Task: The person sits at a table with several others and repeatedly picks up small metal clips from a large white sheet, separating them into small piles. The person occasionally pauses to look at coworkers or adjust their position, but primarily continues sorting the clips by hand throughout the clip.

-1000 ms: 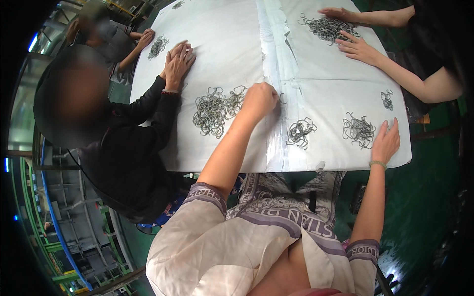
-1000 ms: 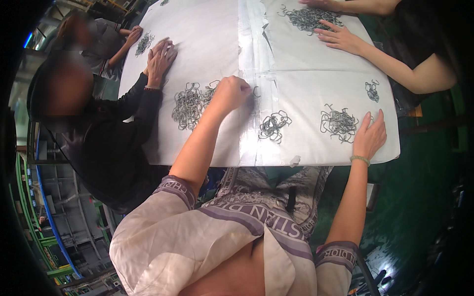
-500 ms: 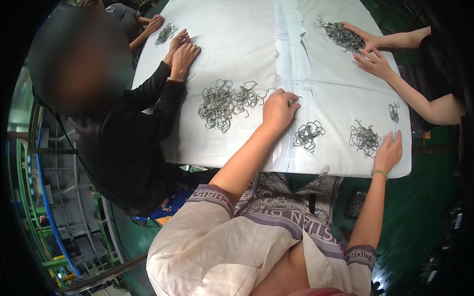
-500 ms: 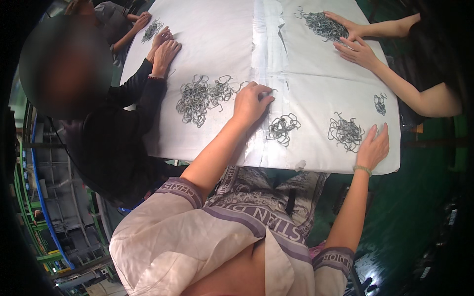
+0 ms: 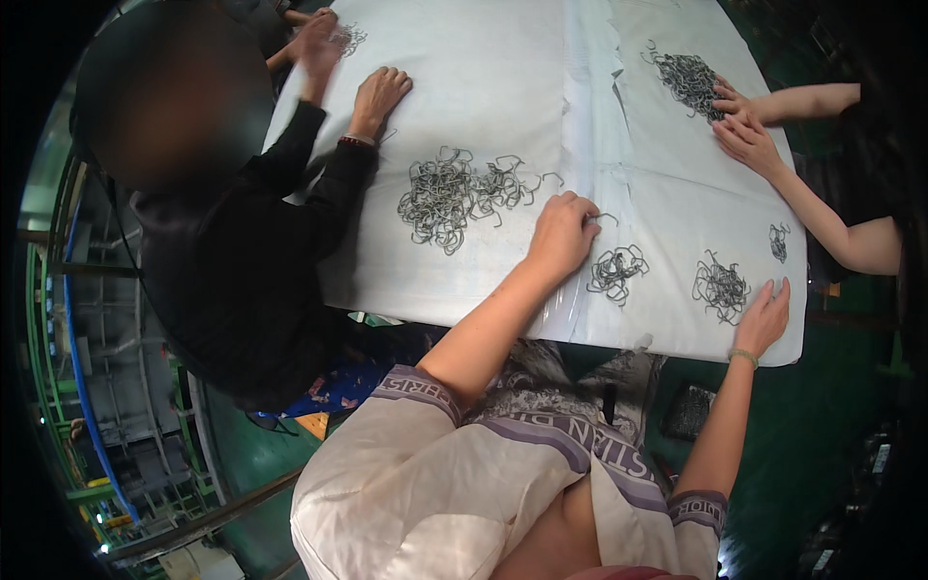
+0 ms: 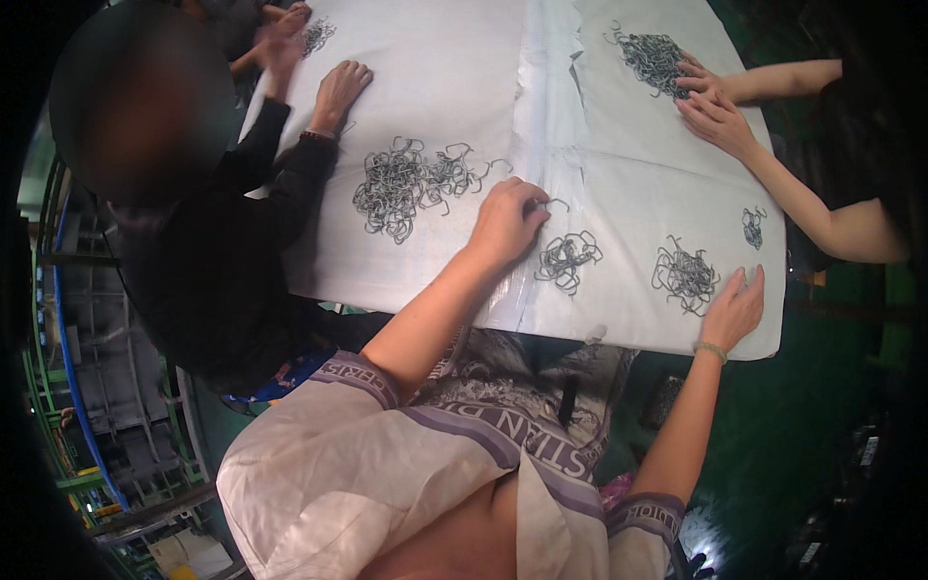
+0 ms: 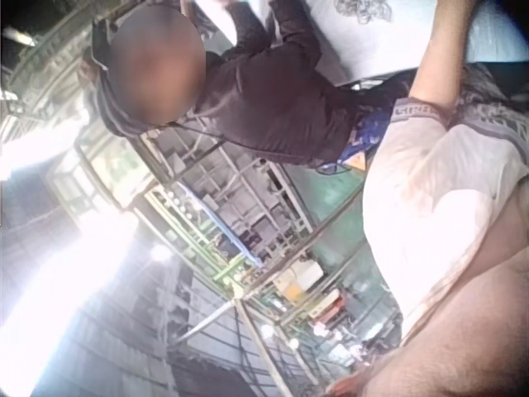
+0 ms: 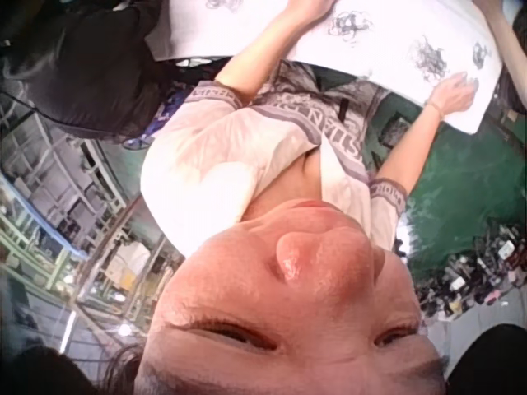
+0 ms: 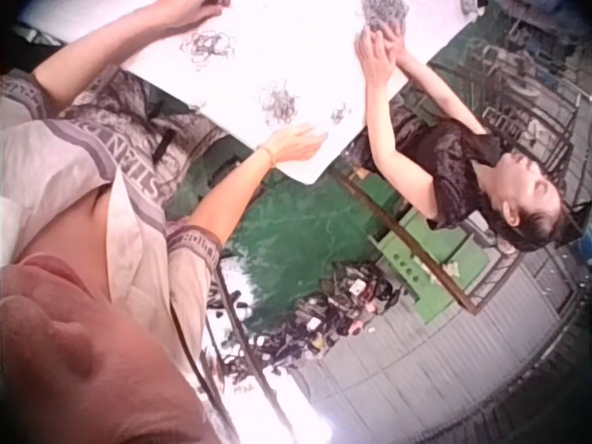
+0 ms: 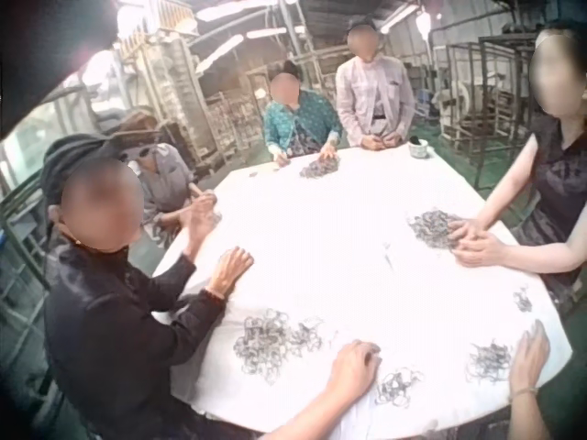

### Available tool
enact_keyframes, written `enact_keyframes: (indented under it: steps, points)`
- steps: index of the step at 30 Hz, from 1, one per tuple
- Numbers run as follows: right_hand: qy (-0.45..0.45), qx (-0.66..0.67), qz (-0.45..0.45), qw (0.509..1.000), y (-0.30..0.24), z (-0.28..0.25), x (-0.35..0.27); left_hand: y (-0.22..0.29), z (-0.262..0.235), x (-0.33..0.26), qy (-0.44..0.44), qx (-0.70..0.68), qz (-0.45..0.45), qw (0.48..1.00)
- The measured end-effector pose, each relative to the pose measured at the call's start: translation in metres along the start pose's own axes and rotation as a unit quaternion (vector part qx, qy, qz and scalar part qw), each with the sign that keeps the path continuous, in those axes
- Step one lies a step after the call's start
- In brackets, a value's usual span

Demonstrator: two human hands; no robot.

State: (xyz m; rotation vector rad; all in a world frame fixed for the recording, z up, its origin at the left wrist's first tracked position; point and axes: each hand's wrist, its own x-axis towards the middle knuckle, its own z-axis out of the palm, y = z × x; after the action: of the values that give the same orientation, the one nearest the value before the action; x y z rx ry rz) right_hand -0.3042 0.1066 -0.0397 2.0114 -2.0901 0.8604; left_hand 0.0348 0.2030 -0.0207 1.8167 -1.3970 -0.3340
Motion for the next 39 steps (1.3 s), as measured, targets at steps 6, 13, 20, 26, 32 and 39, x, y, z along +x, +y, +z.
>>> enact_keyframes:
  steps: [6,13,20,26,32,39]
  points:
    - [-0.003,0.004,0.007,1.0,-0.004,-0.001,0.001,0.005,-0.003,0.007,-0.013,-0.011,0.002,1.0]
    - [-0.013,0.008,0.023,1.0,-0.004,-0.002,0.0,-0.008,-0.005,0.019,0.073,0.081,0.097,0.989]
    - [-0.001,0.018,0.02,1.0,-0.005,-0.002,-0.001,-0.067,-0.041,0.033,0.136,0.245,0.117,0.953]
    - [-0.005,0.015,0.018,1.0,-0.001,0.001,0.001,-0.018,-0.015,0.015,0.044,0.063,0.158,0.984]
    - [0.022,0.008,0.005,1.0,-0.003,0.002,-0.001,-0.008,-0.006,0.011,0.015,0.204,0.084,0.975]
    - [0.037,0.047,0.022,0.998,0.004,0.004,-0.002,0.016,-0.024,-0.016,-0.07,0.018,0.086,0.994]
